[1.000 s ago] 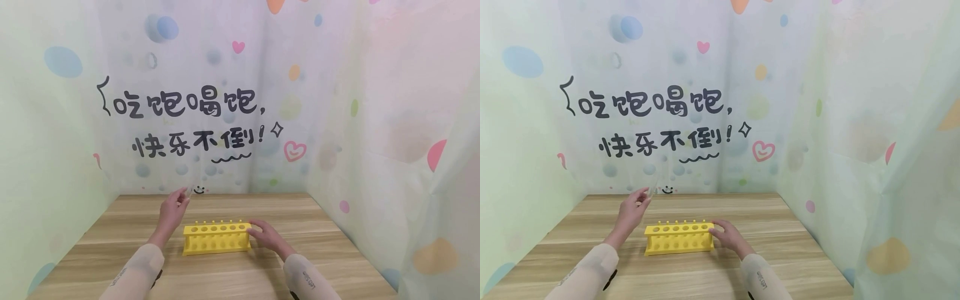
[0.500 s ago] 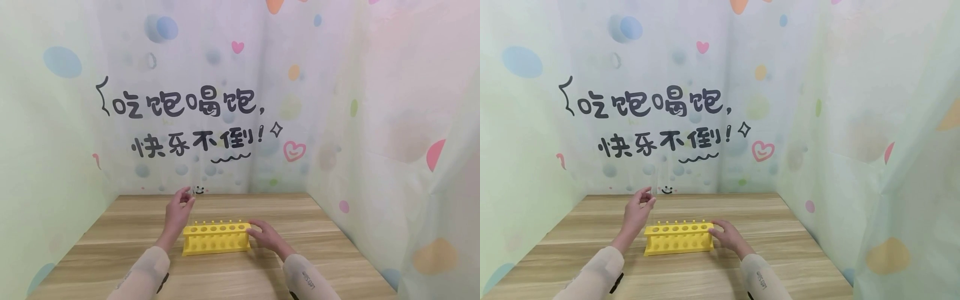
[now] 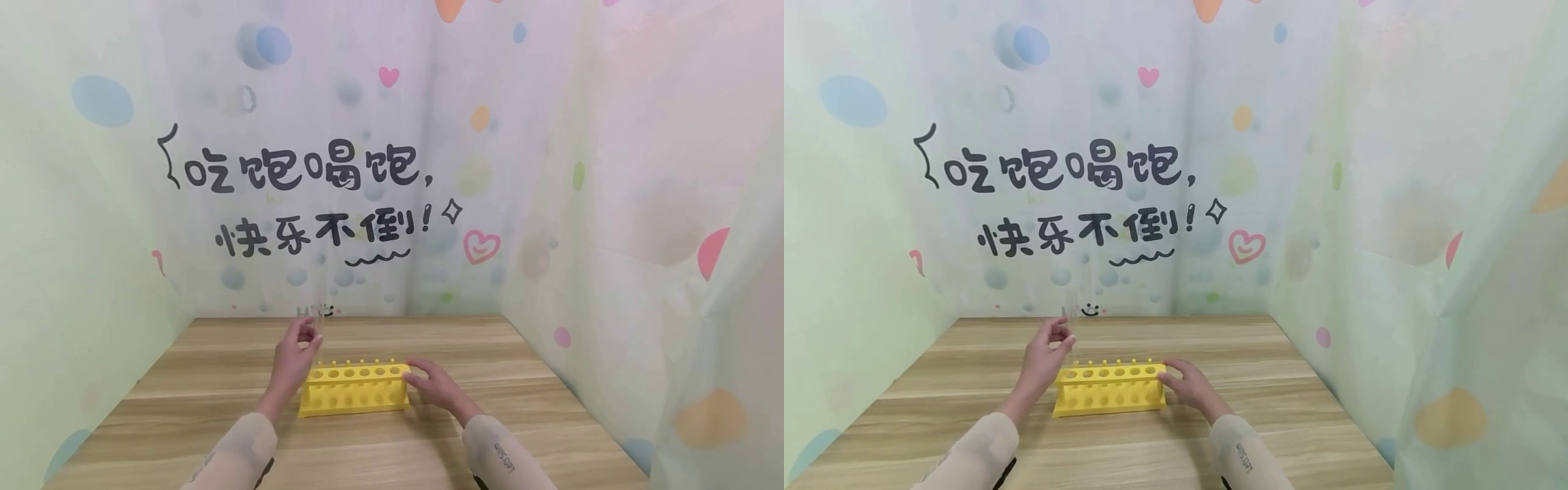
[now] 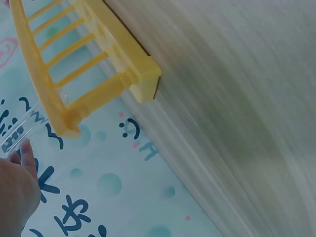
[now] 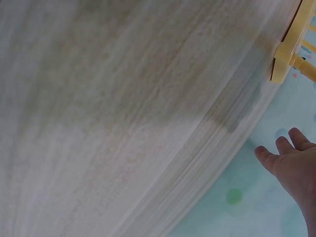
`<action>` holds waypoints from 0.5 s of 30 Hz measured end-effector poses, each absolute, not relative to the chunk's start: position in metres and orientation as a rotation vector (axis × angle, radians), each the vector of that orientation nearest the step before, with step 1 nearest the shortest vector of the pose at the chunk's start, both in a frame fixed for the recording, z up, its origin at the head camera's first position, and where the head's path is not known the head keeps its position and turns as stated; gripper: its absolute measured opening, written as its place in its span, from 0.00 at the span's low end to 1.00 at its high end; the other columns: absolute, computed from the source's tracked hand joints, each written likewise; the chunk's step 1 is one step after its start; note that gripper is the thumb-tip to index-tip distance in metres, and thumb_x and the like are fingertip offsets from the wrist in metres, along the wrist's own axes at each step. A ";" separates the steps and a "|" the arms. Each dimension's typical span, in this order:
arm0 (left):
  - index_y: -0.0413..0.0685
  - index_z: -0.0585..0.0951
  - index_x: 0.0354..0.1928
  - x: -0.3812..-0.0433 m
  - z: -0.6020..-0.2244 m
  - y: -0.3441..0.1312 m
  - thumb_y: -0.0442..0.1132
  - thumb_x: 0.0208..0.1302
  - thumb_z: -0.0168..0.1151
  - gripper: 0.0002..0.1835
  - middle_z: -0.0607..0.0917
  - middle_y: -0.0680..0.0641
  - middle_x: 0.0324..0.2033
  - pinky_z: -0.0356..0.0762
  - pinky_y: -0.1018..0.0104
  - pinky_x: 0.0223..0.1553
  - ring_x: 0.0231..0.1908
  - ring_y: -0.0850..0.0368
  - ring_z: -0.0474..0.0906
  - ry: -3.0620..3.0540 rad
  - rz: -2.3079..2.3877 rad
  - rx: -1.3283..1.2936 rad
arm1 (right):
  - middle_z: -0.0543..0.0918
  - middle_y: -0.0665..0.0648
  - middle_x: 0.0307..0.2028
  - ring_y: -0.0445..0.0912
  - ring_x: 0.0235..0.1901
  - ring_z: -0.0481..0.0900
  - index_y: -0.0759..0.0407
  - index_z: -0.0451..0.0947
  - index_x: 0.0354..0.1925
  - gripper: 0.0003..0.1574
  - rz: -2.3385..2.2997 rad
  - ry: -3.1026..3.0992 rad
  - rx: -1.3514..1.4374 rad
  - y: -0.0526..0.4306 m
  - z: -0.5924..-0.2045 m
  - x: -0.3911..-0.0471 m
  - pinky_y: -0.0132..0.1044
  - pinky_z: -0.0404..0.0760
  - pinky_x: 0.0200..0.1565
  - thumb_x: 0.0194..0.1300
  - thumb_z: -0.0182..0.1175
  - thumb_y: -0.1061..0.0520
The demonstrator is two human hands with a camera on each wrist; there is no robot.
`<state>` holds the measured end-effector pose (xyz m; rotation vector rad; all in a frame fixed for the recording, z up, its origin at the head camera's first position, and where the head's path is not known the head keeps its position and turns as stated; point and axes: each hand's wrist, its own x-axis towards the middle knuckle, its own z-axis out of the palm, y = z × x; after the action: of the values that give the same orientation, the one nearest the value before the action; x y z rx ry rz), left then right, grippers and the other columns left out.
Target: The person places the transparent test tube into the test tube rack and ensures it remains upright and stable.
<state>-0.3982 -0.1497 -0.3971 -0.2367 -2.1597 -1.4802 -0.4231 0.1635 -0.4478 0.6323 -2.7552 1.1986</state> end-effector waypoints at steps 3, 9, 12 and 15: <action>0.47 0.68 0.62 -0.398 -0.402 -0.151 0.35 0.64 0.60 0.24 0.79 0.44 0.44 0.82 0.59 0.49 0.47 0.50 0.77 -2.167 -1.494 -0.235 | 0.71 0.62 0.64 0.62 0.66 0.64 0.58 0.69 0.64 0.34 1.199 -2.758 0.628 0.164 -0.448 -0.423 0.63 0.64 0.63 0.68 0.53 0.40; 0.45 0.67 0.61 -0.396 -0.412 -0.153 0.36 0.65 0.59 0.23 0.79 0.44 0.44 0.81 0.61 0.49 0.47 0.51 0.76 -2.214 -1.473 -0.214 | 0.71 0.61 0.65 0.62 0.66 0.63 0.58 0.68 0.65 0.35 1.209 -2.768 0.612 0.163 -0.448 -0.422 0.63 0.63 0.63 0.68 0.53 0.39; 0.45 0.67 0.61 -0.393 -0.417 -0.154 0.35 0.65 0.59 0.23 0.78 0.43 0.44 0.81 0.60 0.49 0.47 0.50 0.76 -2.230 -1.482 -0.215 | 0.71 0.61 0.65 0.62 0.66 0.63 0.58 0.68 0.65 0.35 1.219 -2.769 0.611 0.163 -0.448 -0.422 0.63 0.63 0.64 0.68 0.53 0.39; 0.45 0.66 0.62 -0.391 -0.419 -0.154 0.35 0.65 0.59 0.24 0.78 0.42 0.45 0.81 0.59 0.51 0.48 0.50 0.76 -2.244 -1.486 -0.215 | 0.71 0.62 0.65 0.62 0.66 0.63 0.58 0.68 0.65 0.34 1.230 -2.764 0.618 0.163 -0.448 -0.422 0.64 0.63 0.63 0.68 0.53 0.40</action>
<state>-0.3910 -0.1543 -0.4193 -0.2146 -2.2435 -1.4862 -0.4224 0.1631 -0.4484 0.6183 -2.7639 1.2300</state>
